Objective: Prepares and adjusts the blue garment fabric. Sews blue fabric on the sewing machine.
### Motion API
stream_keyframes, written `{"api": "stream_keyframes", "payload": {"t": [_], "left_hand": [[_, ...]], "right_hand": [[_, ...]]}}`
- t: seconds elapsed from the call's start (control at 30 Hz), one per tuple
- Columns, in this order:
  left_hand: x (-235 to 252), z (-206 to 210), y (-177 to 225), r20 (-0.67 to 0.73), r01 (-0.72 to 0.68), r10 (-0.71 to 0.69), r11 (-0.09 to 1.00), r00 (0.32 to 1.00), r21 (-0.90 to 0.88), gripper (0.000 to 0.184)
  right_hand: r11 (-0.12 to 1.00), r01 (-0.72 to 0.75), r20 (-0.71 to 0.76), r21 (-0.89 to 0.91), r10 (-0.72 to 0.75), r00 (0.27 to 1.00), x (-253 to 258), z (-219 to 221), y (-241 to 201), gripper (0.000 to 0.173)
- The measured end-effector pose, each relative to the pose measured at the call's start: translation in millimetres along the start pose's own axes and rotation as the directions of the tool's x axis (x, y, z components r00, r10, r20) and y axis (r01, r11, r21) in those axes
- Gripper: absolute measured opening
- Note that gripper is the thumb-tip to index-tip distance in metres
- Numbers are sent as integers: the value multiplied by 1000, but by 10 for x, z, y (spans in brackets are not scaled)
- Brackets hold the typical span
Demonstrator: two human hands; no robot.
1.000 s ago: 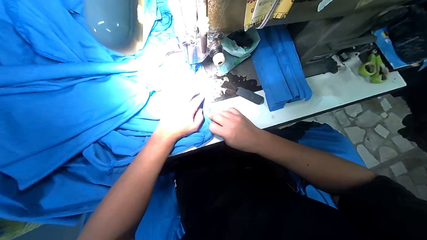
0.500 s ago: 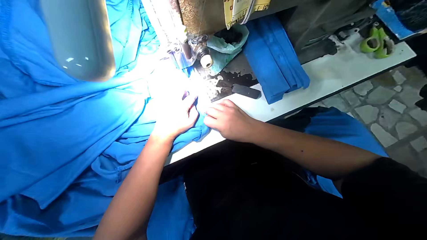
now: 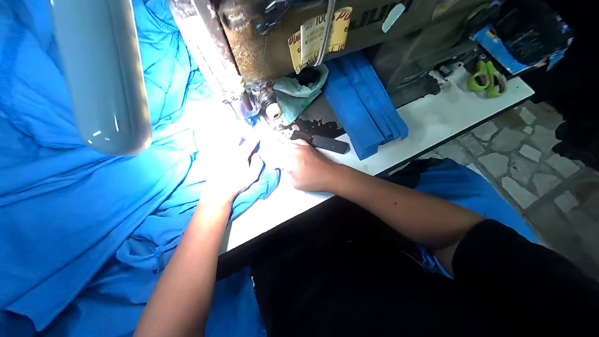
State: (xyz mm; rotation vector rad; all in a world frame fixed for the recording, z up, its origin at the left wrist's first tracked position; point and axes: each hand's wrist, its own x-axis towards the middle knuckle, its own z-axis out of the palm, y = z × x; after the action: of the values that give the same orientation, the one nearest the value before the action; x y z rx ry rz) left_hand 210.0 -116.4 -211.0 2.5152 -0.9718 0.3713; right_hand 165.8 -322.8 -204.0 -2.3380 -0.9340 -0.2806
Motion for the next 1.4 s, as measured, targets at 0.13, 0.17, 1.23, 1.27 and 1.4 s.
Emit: {"api": "stream_keyframes", "payload": {"t": [0.13,0.17,1.23,1.27,1.4], "left_hand": [[12,43,-12,-28,-24,23,1000,999,-11,44],[-4,52,-29,-30,-21,21,1000,999,-2,44],[-6,-160,1388,258,350,-634,21,729,-937,15],[-59,-167,1410,224,302,-637,14,737,-953,19],[-321,-150,1343,-249,14,-448,505,859,-863,12]], "right_hand": [[969,-222,-387,-106,165,907,198,-337,235,20],[938,-316,-450,-144,222,865,294,-427,310,22],[918,-165,-306,360,284,909,-346,-500,-166,16],[908,-123,-313,401,262,913,-381,-480,-163,17],[674,-298,-103,676,486,868,-407,-561,-118,26]]}}
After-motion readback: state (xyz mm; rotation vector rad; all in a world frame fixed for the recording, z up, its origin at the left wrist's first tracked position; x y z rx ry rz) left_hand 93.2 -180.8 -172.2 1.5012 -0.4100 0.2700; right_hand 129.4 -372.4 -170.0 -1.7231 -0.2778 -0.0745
